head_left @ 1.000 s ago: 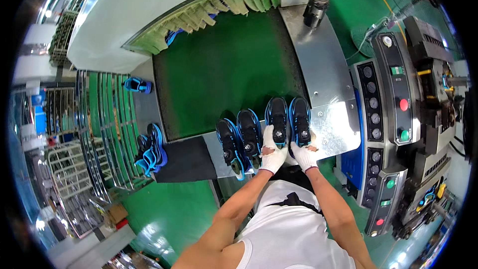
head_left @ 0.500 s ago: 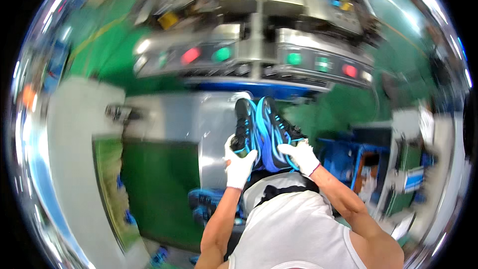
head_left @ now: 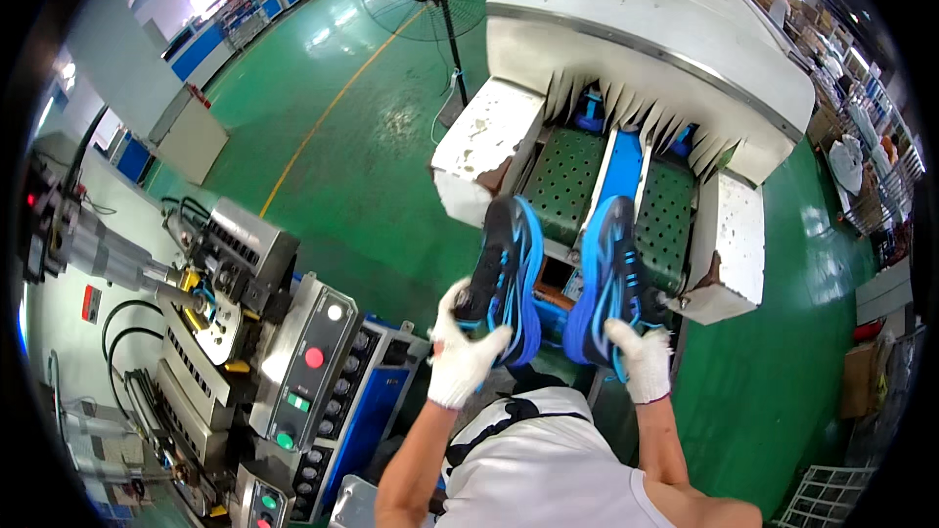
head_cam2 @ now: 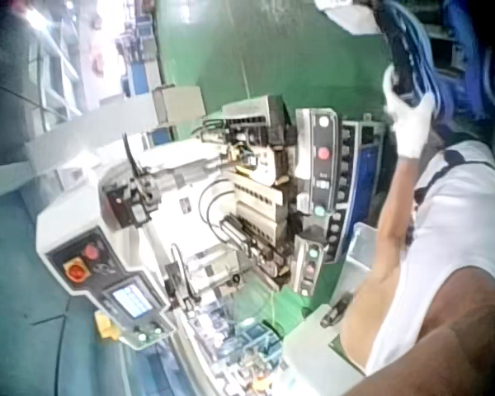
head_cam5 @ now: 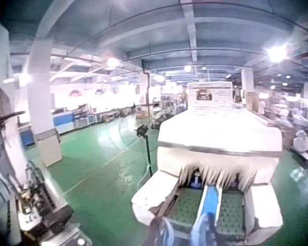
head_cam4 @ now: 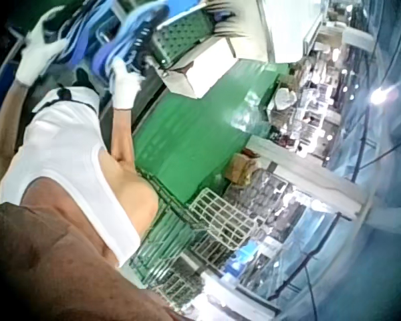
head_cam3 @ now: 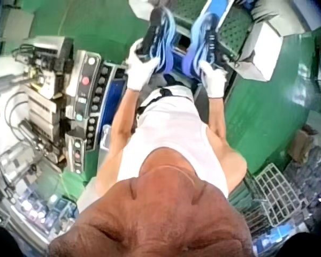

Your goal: The person takes shoes from a heating conveyor belt and places them into a lasting machine to shape the footwear, before returning the processed shoes to the conveyor.

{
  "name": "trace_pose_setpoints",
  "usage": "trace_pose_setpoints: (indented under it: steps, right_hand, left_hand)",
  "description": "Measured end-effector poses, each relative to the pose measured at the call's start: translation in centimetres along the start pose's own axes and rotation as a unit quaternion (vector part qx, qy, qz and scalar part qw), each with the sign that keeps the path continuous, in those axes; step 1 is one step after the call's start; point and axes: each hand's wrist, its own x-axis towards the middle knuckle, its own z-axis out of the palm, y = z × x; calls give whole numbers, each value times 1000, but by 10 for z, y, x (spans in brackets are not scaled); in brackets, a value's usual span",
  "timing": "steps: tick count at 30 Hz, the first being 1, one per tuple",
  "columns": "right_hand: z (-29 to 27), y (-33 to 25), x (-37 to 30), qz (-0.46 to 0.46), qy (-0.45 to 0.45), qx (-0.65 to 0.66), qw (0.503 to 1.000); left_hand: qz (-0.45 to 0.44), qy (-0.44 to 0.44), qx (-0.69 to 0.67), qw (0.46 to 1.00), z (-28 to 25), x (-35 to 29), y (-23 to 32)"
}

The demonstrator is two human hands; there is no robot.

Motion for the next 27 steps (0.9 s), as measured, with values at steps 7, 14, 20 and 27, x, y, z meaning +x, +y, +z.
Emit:
trace_pose_setpoints:
  steps: [7,14,20,27]
  right_hand:
    - [-43,-1,192,-93,165,-304,934]
    - [-14,-40,296,-140,158,-394,895]
    - [89,-46,158,-409,-10,-98,907]
    - [266,122,23,-253,-742,-364,503]
  left_hand:
    - [152,-94,212,961,144,217,-7]
    - [85,-136,208,965,154,278,14]
    - [51,-50,200,977,24,93,-90]
    - [-599,353,259,670,-161,-428,-284]
